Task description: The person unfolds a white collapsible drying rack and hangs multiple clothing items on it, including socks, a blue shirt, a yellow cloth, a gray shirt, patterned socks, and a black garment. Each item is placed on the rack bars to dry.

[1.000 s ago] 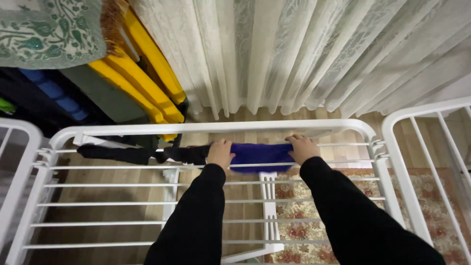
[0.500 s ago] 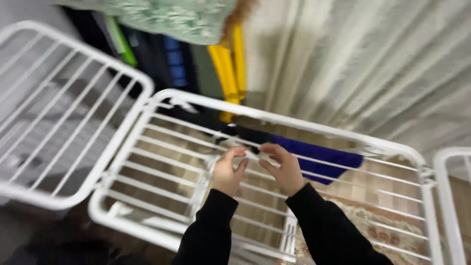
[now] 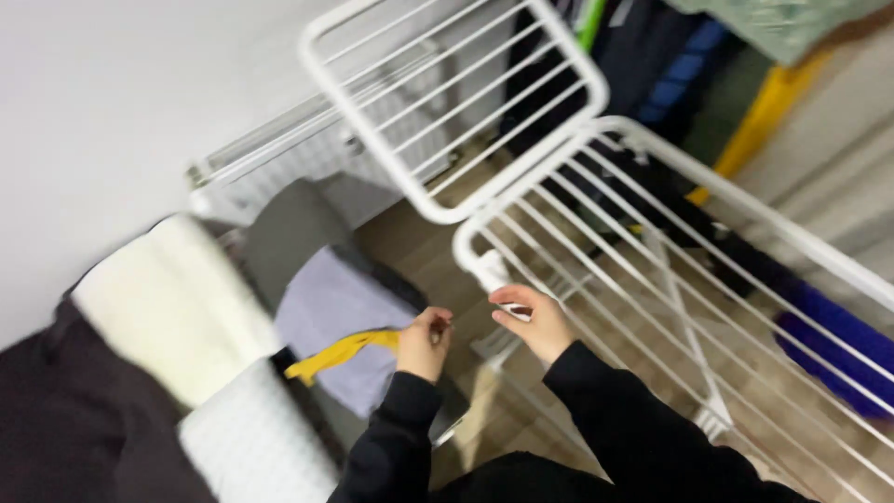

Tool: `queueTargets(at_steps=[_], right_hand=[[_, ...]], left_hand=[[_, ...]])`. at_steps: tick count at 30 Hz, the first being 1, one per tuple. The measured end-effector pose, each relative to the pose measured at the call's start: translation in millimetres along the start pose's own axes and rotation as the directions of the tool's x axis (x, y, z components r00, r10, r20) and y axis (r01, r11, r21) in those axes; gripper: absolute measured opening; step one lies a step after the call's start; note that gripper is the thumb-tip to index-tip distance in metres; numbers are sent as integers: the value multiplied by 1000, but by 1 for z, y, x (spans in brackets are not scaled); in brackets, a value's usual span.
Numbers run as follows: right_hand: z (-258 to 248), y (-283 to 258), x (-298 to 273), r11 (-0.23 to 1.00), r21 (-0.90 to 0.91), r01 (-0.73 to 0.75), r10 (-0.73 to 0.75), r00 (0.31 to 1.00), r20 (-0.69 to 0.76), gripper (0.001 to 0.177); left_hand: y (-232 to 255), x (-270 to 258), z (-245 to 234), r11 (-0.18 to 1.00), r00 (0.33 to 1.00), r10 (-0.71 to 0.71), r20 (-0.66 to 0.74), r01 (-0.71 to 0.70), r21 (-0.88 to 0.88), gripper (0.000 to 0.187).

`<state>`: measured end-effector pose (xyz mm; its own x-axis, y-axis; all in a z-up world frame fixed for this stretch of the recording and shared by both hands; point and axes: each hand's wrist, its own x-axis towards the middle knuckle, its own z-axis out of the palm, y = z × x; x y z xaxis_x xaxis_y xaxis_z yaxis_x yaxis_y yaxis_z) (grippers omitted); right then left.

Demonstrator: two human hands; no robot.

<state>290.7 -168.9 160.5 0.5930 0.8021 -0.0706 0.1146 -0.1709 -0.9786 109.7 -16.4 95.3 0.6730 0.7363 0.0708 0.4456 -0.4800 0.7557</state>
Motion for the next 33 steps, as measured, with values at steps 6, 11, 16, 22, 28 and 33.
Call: queueTargets(at_steps=[6, 11, 16, 22, 28, 33], right_hand=[[125, 131, 27, 997, 18, -77, 73, 980, 187, 36], [165, 153, 22, 991, -60, -122, 132, 968, 213, 39], [148, 175, 17, 969, -203, -143, 175, 973, 150, 38], [102, 124, 6, 964, -159, -213, 238, 958, 157, 85], [58, 181, 18, 986, 116, -123, 107, 985, 135, 63], [-50, 119, -21, 915, 393, -94, 109, 994, -15, 42]], left_hand=[[-138, -21, -40, 896, 975, -223, -24, 214, 390, 55], [-145, -17, -64, 815, 968, -229, 102, 133, 564, 50], [-195, 12, -35, 817, 940, -271, 206, 111, 566, 35], [-81, 16, -71, 1000, 821, 13, 570, -17, 2, 31], [42, 45, -70, 858, 703, 312, 639, 81, -508, 19], [104, 80, -37, 766, 685, 442, 579, 49, -641, 24]])
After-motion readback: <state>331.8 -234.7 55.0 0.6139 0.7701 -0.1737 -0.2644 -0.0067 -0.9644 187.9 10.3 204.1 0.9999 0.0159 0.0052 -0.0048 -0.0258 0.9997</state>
